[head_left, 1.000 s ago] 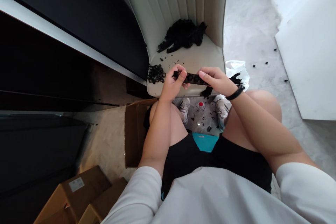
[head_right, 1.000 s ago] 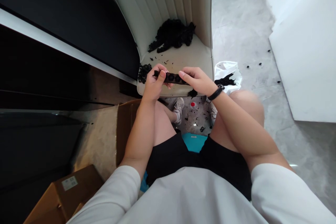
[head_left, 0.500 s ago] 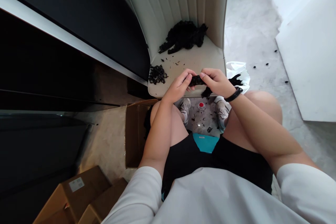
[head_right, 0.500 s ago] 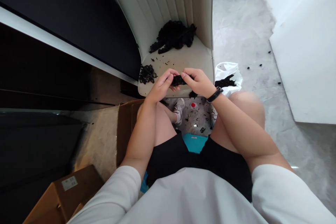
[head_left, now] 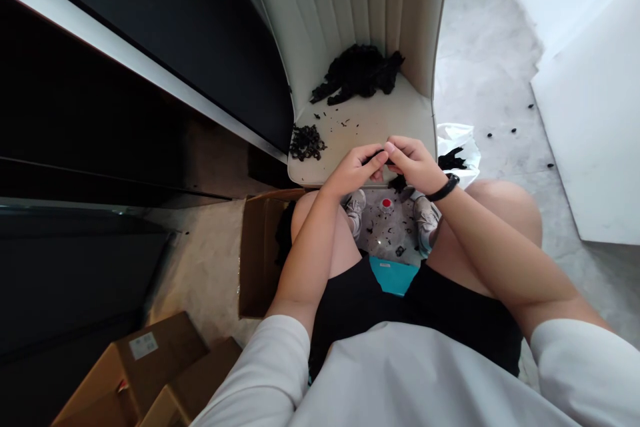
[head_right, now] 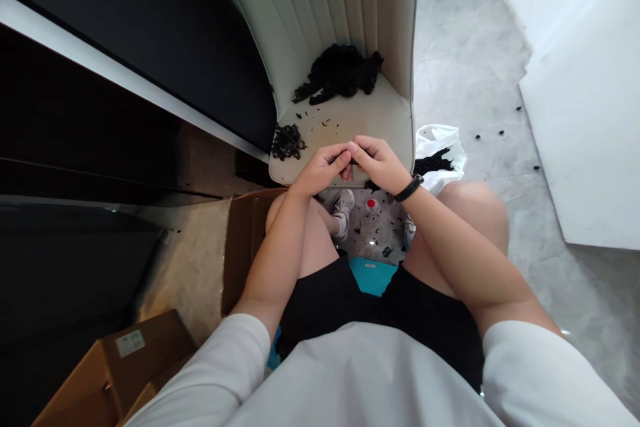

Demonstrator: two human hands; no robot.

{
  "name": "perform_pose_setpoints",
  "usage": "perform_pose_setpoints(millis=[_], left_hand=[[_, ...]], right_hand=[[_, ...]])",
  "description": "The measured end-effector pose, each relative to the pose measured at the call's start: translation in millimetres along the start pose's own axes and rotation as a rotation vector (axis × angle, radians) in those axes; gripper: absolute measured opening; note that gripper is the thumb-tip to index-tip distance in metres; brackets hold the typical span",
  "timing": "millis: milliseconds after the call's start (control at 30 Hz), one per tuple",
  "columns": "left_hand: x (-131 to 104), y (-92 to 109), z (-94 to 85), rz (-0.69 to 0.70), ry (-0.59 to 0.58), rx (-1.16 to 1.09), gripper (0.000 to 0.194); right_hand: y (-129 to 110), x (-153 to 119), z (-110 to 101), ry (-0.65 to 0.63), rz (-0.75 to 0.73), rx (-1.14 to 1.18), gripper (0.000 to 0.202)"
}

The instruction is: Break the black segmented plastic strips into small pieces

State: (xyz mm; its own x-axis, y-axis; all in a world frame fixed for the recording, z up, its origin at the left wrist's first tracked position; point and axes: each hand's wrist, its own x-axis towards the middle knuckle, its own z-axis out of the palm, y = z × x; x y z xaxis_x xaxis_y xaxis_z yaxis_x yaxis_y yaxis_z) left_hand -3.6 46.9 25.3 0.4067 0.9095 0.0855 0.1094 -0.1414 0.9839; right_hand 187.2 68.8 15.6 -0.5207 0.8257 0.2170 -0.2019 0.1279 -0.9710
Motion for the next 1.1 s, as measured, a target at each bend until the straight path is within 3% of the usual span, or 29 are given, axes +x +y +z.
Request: perform_pose_setpoints(millis=[233, 733, 1000, 1100], left_hand=[[0.0, 2.8, 7.3, -0.013, -0.012, -0.173, 0.063], [0.8, -26.9, 13.8, 0.029, 0.068, -0.292, 0.068], [3.1, -15.6, 9.8, 0.057, 0.061, -0.121, 0.067], [6.2, -14.4, 9.8, 0.093, 0.121, 0.037, 0.064]], right_hand=[[-0.9, -0.2, 4.8, 0.045, 0.063, 0.209, 0.064], [-8.5, -3.2, 10.0, 0.096, 0.027, 0.389, 0.065], [4.1, 0.4, 8.6, 0.105, 0.075, 0.337, 0.067], [10.3, 0.2, 7.1, 0.130, 0.059, 0.262, 0.064]])
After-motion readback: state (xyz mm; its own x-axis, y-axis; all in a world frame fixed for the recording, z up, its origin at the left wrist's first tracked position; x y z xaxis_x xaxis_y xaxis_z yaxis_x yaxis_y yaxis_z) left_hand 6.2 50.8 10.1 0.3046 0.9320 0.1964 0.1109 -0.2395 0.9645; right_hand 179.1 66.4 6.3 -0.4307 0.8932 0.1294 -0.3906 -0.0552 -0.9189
